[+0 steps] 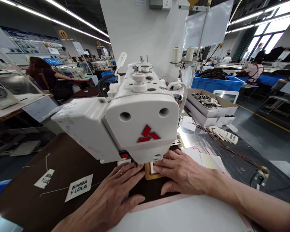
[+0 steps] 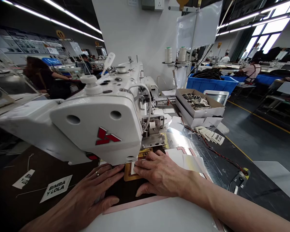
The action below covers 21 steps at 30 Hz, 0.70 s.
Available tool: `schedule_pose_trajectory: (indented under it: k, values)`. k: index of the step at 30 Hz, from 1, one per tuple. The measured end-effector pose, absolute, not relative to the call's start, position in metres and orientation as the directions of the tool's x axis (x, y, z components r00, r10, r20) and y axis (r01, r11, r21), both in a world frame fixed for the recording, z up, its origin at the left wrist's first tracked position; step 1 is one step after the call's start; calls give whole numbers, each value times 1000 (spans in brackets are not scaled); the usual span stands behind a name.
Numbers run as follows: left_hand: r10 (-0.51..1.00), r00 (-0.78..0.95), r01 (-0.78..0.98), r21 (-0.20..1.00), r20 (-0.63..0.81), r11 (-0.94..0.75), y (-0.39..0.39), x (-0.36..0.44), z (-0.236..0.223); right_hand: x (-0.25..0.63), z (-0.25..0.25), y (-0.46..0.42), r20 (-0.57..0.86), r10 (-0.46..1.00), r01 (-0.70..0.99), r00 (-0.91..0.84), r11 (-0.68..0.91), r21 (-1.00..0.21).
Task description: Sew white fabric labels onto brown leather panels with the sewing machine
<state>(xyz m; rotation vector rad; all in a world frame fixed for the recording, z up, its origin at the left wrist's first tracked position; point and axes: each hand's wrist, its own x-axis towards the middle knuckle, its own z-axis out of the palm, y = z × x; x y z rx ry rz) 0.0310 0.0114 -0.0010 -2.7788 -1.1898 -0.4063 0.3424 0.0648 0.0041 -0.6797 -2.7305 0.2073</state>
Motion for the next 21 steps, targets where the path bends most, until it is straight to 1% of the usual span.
schedule_pose_trajectory:
  k: [4,10,16,21]
  values:
    - [687,667,718,-5,289,-696,12,31,0,342,7,64,259,484,437,-836,872,-219]
    - [631,720,676,-85,288,-732,13,29,3,341,13,63,246,492,441,-835,866,-236]
    - [664,682,701,-14,307,-713,11,32,4,341,13,62,244,491,439,-836,866,-240]
    - [634,712,676,-51,301,-735,11,30,2,344,8,64,253,490,441,-834,868,-228]
